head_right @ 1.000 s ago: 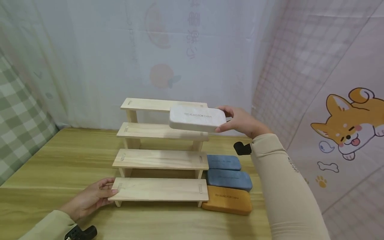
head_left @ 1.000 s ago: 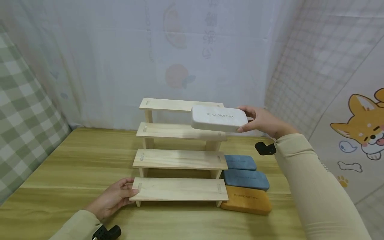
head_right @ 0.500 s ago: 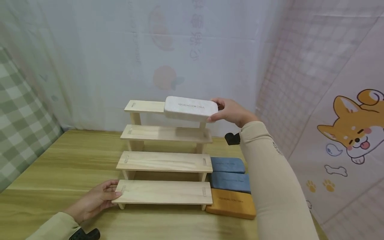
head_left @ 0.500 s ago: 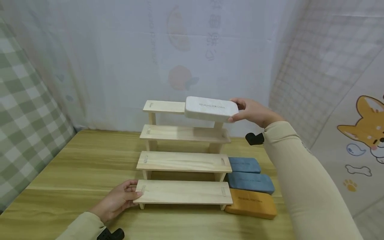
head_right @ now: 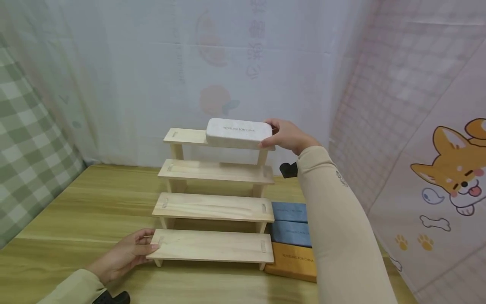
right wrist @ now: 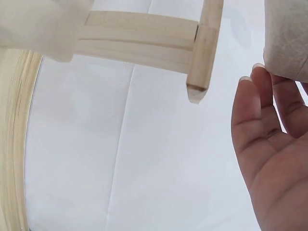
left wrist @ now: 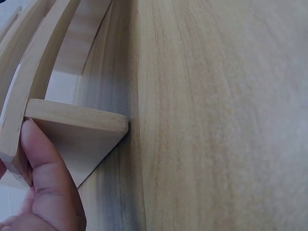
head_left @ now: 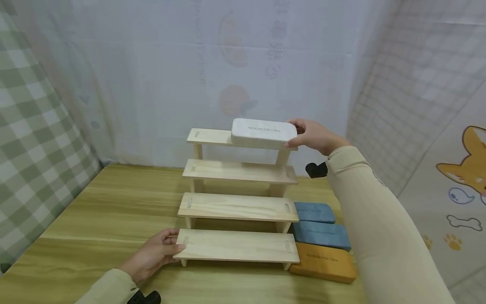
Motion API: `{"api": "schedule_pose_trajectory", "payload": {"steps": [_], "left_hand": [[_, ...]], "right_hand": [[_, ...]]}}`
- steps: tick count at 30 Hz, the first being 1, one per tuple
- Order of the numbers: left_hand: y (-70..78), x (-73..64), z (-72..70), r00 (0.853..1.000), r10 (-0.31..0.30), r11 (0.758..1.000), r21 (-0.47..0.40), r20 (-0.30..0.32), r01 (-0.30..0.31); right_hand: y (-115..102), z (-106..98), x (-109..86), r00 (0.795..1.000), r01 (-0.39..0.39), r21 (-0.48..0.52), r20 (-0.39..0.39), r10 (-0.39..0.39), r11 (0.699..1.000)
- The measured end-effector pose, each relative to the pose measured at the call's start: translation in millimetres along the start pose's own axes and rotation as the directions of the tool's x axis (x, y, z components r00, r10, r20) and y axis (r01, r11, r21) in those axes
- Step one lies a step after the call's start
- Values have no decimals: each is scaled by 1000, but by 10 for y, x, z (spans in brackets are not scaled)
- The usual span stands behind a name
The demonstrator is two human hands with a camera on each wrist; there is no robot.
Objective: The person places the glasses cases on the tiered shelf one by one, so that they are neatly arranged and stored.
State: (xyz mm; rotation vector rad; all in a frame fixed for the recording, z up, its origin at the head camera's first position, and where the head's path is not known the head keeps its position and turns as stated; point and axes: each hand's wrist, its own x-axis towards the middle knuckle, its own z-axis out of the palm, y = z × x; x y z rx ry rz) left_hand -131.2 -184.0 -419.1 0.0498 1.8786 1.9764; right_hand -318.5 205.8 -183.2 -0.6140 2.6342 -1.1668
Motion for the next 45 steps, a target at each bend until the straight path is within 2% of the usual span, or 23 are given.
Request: {"api": "schedule_pose_trajectory", "payload": {"steps": [16, 45], "left_hand": [[3, 18, 125, 999, 15, 1000, 3, -34, -15], [13, -7, 166, 999, 14, 1000, -20, -38, -15]], "right_hand": [[5, 30, 126, 1000, -28, -22, 3, 28, 999], [33, 32, 118, 995, -88, 20, 57, 87, 996]]}}
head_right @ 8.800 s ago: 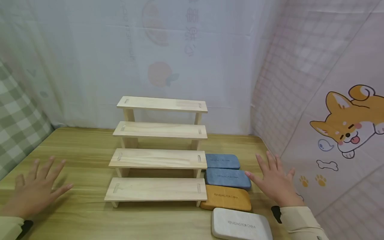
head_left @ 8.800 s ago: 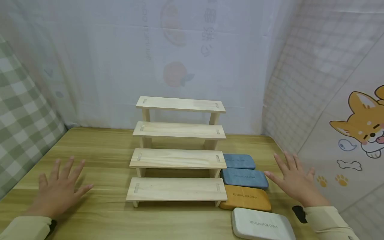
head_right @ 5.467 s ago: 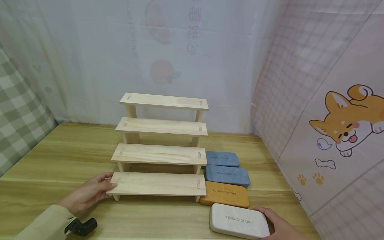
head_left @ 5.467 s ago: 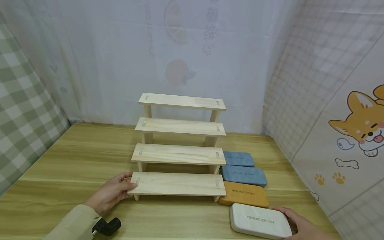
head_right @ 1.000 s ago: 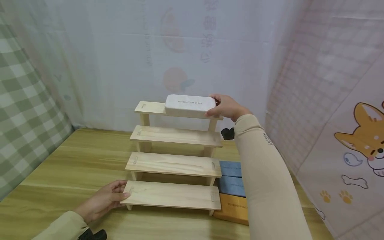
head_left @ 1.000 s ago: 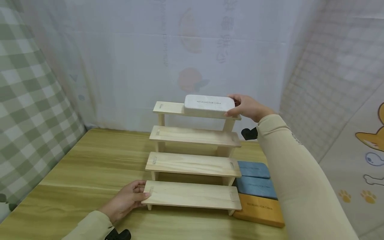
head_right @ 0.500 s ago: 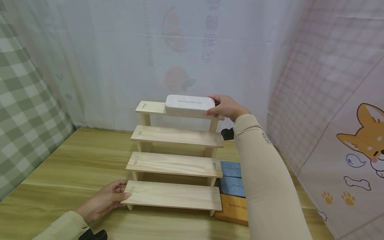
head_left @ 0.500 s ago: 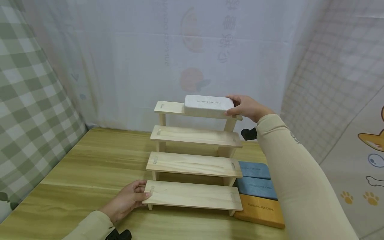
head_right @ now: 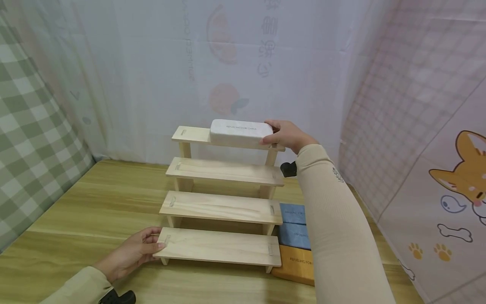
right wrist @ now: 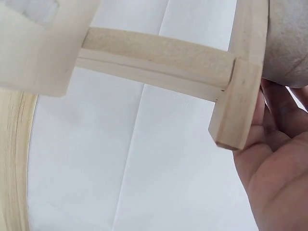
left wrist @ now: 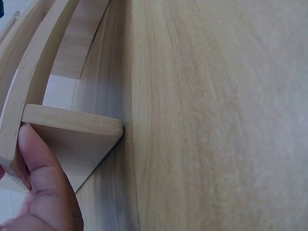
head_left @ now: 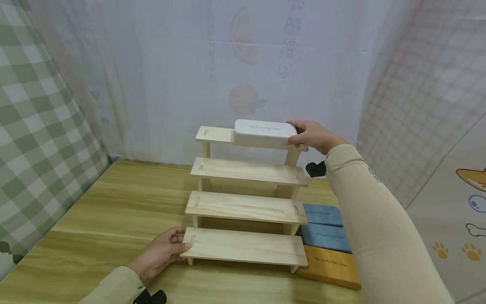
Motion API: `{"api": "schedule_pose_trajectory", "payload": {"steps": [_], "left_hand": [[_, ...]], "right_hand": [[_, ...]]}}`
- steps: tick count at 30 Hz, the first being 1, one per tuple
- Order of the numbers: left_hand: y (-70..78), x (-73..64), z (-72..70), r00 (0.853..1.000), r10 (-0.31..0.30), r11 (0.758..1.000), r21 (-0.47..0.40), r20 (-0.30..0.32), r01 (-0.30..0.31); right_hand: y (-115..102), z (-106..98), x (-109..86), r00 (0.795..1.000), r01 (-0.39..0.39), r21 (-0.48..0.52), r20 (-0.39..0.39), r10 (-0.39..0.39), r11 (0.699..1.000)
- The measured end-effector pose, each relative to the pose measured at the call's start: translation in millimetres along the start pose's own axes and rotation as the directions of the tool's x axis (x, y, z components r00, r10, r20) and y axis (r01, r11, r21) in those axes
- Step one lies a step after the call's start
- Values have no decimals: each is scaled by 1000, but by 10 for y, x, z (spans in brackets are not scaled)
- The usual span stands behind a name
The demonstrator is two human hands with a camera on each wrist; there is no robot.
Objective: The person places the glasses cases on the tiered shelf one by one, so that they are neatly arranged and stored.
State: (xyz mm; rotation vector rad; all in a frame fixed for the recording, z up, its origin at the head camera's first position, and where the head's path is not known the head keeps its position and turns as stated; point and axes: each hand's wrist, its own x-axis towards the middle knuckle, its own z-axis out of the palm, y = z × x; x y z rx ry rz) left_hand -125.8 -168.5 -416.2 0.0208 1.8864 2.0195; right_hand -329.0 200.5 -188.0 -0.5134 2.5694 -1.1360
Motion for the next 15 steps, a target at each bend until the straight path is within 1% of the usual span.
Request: {"api": "schedule_pose_trajectory", "payload": {"steps": [11, 15], "left_hand": [[9, 3, 10, 1000, 0, 1000, -7, -5, 0], [10, -3, 9, 1000, -1, 1000, -3, -8, 1]], "right_hand": [[-2, 0, -7, 999, -31, 34, 17, 30, 999], [-4, 6, -9, 1000, -24, 35, 18, 23, 999]]}}
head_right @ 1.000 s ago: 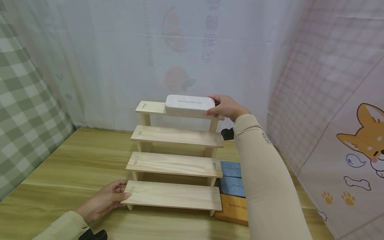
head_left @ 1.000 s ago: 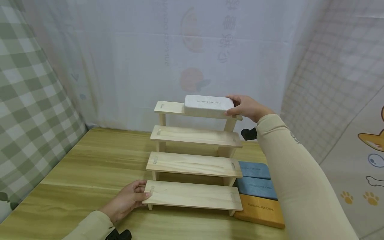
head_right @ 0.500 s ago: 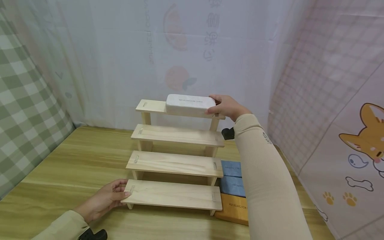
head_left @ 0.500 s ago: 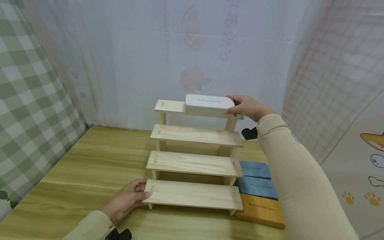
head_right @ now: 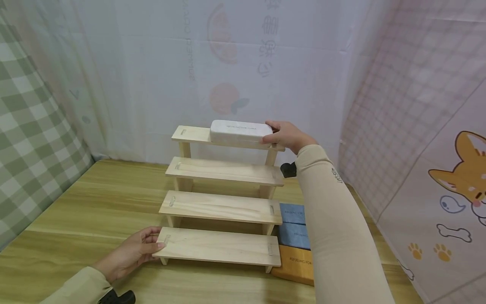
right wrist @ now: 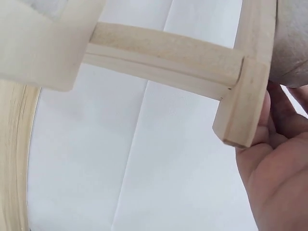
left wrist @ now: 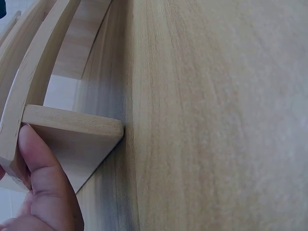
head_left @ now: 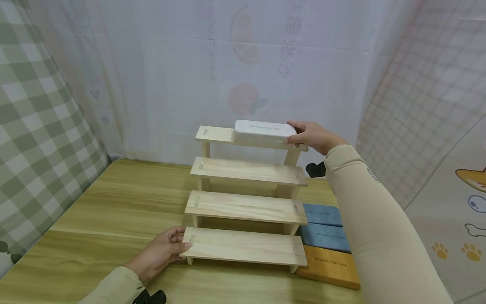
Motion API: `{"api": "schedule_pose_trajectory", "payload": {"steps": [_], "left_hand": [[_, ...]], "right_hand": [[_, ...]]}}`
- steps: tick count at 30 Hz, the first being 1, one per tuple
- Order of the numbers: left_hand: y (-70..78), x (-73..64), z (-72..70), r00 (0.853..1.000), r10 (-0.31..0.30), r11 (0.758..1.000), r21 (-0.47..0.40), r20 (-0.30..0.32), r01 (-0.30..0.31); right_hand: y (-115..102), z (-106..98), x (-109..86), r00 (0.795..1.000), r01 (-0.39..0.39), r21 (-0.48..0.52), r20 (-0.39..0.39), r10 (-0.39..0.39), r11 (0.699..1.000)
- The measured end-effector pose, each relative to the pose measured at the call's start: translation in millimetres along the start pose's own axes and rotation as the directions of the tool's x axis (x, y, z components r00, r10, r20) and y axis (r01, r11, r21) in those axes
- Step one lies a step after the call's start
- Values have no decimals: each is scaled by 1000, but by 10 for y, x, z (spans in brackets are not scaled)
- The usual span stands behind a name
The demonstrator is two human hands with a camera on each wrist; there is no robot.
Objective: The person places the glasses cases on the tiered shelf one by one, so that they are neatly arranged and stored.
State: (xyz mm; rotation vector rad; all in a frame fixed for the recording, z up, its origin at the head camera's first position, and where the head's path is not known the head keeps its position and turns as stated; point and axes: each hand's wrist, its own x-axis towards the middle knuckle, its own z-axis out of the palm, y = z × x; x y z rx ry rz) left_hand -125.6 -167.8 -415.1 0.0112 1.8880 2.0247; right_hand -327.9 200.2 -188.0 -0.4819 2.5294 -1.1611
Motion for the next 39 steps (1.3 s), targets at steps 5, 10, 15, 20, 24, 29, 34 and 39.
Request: {"api": "schedule_pose_trajectory", "payload": {"steps": [5, 10, 15, 20, 24, 29, 34, 39], "left_hand": [[-2, -3, -8, 1000, 2, 1000, -3, 8, -2], [-3, -1, -29, 1000, 3, 1000, 3, 4, -3], [3, -5, -38, 1000, 3, 1000, 16, 15, -3], [-9, -13, -50, 1000, 4, 1000, 19, 18, -4], [-16, -22, -61, 1000, 6, 1000, 16, 23, -6], [-18, -38, -65, 1000, -1, 1000, 22, 30, 1], [-21, -35, -50, 999, -6, 1000, 19, 35, 5], [-24, -30, -45, 999, -4, 1000, 9, 44, 4]], "right_hand": [[-7, -41, -76, 997, 29, -83, -74, -36, 996], [17, -117, -264, 984, 43, -148, -166, -67, 988], [131, -167, -494, 969, 55, -171, -229, -94, 984], [314, -178, -709, 956, 61, -195, -270, -113, 979], [473, -153, -878, 948, 48, -210, -297, -111, 977], [693, -77, -1081, 933, 64, -241, -329, -143, 968], [934, 4, -1271, 913, 120, -239, -354, -201, 964], [1117, 93, -1448, 903, 120, -225, -381, -200, 967]]}}
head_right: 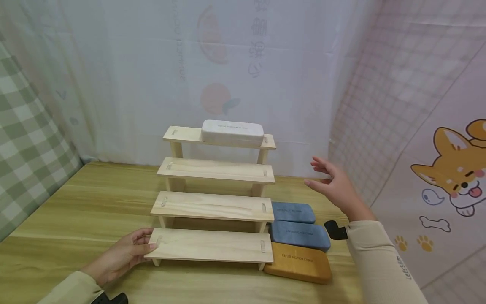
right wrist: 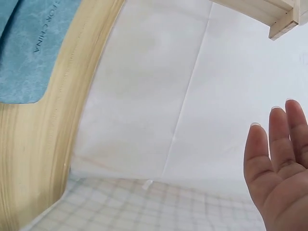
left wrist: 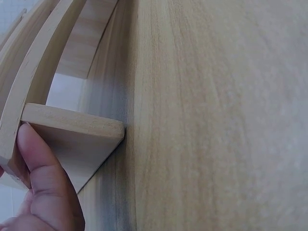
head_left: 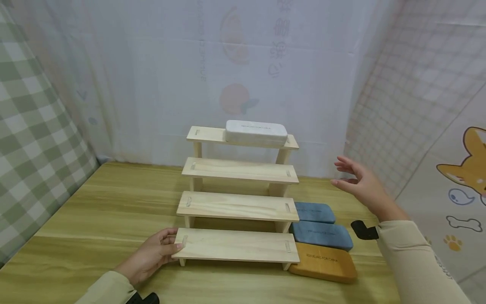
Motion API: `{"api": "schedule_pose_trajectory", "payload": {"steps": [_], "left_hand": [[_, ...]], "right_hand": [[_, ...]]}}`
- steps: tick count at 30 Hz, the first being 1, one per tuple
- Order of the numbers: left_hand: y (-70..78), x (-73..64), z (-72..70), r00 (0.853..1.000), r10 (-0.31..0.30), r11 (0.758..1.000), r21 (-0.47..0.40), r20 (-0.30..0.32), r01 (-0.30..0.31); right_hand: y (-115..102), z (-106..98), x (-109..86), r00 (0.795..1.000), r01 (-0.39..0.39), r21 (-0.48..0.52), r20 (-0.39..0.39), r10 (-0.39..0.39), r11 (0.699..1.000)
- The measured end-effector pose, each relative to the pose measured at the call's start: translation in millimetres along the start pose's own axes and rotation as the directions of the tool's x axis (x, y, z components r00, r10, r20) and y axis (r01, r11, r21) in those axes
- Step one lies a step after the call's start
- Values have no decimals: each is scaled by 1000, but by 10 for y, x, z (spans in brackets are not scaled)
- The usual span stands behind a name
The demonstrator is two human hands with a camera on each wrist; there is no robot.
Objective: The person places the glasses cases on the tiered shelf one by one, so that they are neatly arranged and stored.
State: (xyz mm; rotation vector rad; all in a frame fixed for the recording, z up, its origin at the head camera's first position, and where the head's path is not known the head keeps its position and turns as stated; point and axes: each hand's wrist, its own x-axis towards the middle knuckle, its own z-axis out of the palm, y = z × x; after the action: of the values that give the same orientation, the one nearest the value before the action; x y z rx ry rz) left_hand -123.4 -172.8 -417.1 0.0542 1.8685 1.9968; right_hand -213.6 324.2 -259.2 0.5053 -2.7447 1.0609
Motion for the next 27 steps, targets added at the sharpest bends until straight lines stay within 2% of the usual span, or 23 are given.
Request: {"api": "schedule_pose_trajectory", "payload": {"steps": [7, 16, 22, 27], "left_hand": [[-9, 4, -12, 1000, 3, 1000, -1, 2, -3], [-16, -2, -12, 1000, 5, 1000, 2, 6, -5], [-12, -1, -11, 1000, 0, 1000, 12, 1, 0], [-12, -4, -12, 1000, -2, 1000, 14, 1, 2]], "right_hand": [[141, 93, -309, 999, 1, 44, -44, 1, 999], [318, 178, -657, 998, 16, 5, -58, -16, 1000], [439, 249, -877, 999, -50, -11, -17, 50, 999], [539, 321, -1055, 995, -94, -9, -13, 94, 996]]}}
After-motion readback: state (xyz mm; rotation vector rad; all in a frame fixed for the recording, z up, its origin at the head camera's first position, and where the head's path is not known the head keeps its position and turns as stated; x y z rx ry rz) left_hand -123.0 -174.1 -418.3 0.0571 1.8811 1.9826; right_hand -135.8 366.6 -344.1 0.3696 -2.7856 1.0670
